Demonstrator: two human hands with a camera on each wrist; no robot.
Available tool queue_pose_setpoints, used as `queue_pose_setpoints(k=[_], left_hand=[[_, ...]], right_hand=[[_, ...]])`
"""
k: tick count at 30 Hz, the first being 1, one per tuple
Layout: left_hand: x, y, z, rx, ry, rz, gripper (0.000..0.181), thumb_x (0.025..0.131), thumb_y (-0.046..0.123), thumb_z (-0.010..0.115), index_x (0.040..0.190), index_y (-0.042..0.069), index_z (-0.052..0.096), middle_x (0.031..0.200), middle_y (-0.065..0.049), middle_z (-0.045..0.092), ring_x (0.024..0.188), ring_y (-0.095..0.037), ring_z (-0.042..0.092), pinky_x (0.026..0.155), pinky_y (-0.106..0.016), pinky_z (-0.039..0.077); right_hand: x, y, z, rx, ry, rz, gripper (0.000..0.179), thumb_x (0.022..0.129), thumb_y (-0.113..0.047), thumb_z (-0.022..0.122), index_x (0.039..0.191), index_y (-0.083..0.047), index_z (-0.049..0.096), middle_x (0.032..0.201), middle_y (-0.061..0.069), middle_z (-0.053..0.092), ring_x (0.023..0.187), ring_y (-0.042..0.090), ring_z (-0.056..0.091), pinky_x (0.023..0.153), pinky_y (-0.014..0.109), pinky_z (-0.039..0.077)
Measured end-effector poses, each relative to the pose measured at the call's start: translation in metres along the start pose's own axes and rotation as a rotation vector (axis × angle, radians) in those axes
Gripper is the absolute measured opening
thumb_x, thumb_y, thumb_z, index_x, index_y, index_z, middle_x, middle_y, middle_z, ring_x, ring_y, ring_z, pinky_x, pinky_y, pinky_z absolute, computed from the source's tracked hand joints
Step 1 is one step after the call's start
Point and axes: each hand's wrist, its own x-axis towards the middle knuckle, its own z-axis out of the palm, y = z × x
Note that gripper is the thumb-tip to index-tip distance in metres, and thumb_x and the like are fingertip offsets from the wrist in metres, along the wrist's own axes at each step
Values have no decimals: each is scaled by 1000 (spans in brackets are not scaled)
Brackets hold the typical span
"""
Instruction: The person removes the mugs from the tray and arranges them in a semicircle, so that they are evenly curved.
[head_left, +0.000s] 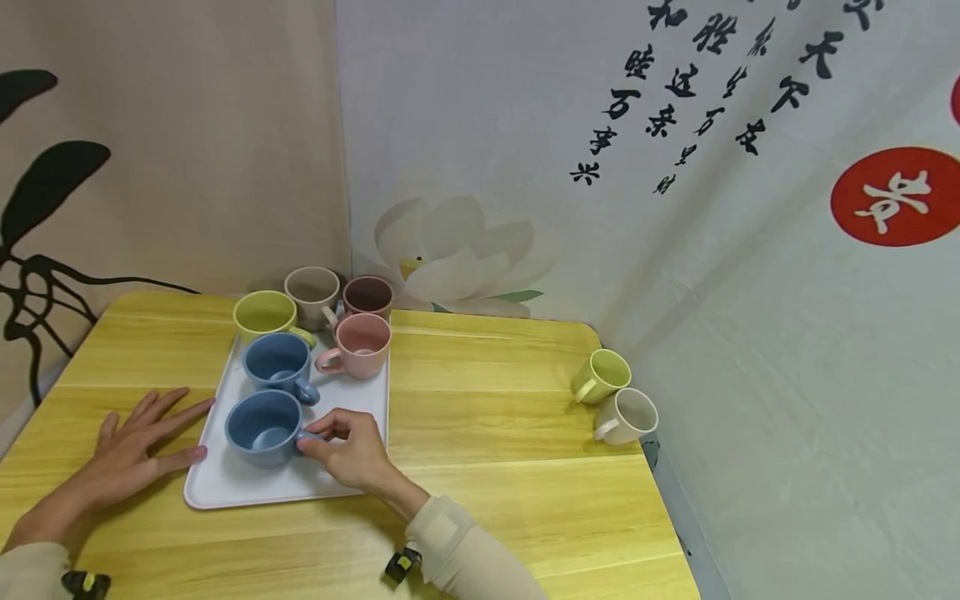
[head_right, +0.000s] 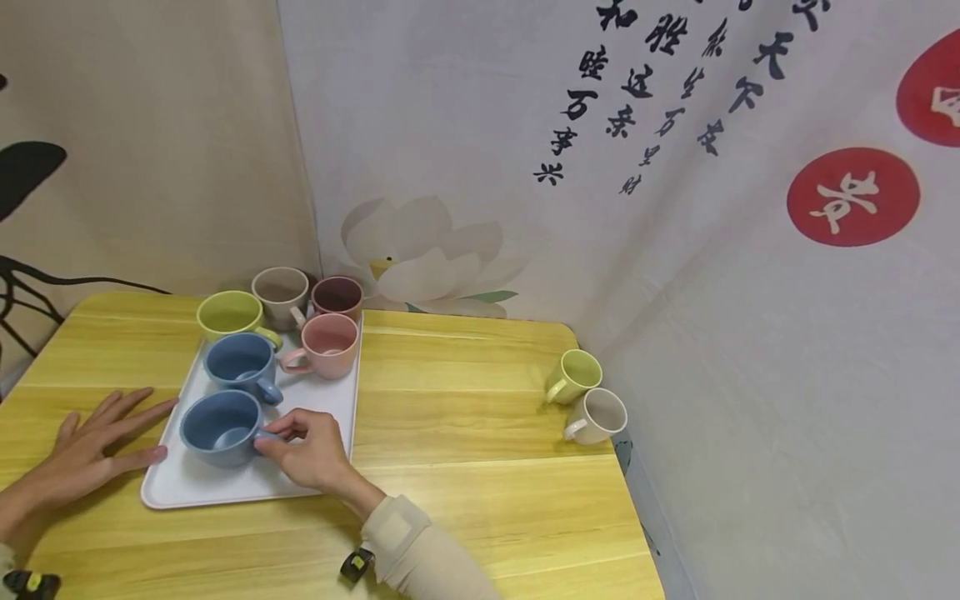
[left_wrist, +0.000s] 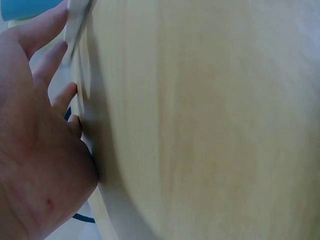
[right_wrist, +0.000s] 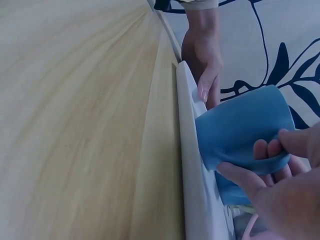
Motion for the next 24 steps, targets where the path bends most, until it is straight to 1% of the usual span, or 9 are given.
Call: queue_pose_setpoints(k=[4, 9, 13, 16, 21, 24], left_hand=[[0, 0, -1, -14, -26, -18, 82, 111, 48, 65, 178, 13, 33, 185, -39, 6, 167, -71, -17, 120, -89, -31], [0, 1, -2, -25, -52, -46, 84, 112, 51, 63, 178, 11, 31, 185, -38, 1, 166, -70, -23, 119, -88, -34], [-1, 2, -1, -33, -53, -50, 84, 112, 51, 64, 178, 11, 31, 185, -39, 0, 165, -70, -24, 118, -87, -35], [-1, 1, -1, -40, -50, -37, 85, 111, 49, 66, 178, 11, 30, 185, -39, 0, 165, -70, -25, 118, -88, -35], [-1, 0, -3, -43, -60, -28, 86, 111, 48, 67, 179, 12, 28, 185, -39, -2, 166, -67, -27, 117, -89, -34], [0, 1, -4, -43, -66, -29, 87, 111, 49, 67, 179, 11, 29, 185, -39, -3, 166, -67, -28, 117, -90, -34]], right_hand=[[-4, 0, -4, 27, 23, -10, 13, 98, 0, 86, 106, 7, 80, 103, 29, 84, 80, -13, 69, 79, 13, 60], [-10, -6, -13, 36, 46, -45, 13, 98, -1, 86, 106, 8, 80, 101, 30, 84, 82, -11, 69, 80, 20, 63], [-17, -12, -22, 50, 53, -65, 13, 98, 0, 86, 106, 8, 80, 102, 30, 83, 84, -11, 70, 75, 16, 60], [-22, -15, -30, 66, 55, -70, 13, 98, 1, 85, 106, 9, 79, 104, 32, 82, 86, -10, 70, 73, 12, 57], [-32, -19, -43, 93, 59, -61, 15, 98, 3, 84, 109, 12, 78, 106, 37, 79, 87, -7, 71, 73, 10, 54], [-37, -19, -52, 93, 78, -54, 16, 98, 3, 84, 109, 13, 78, 106, 38, 79, 87, -7, 71, 75, 10, 55]])
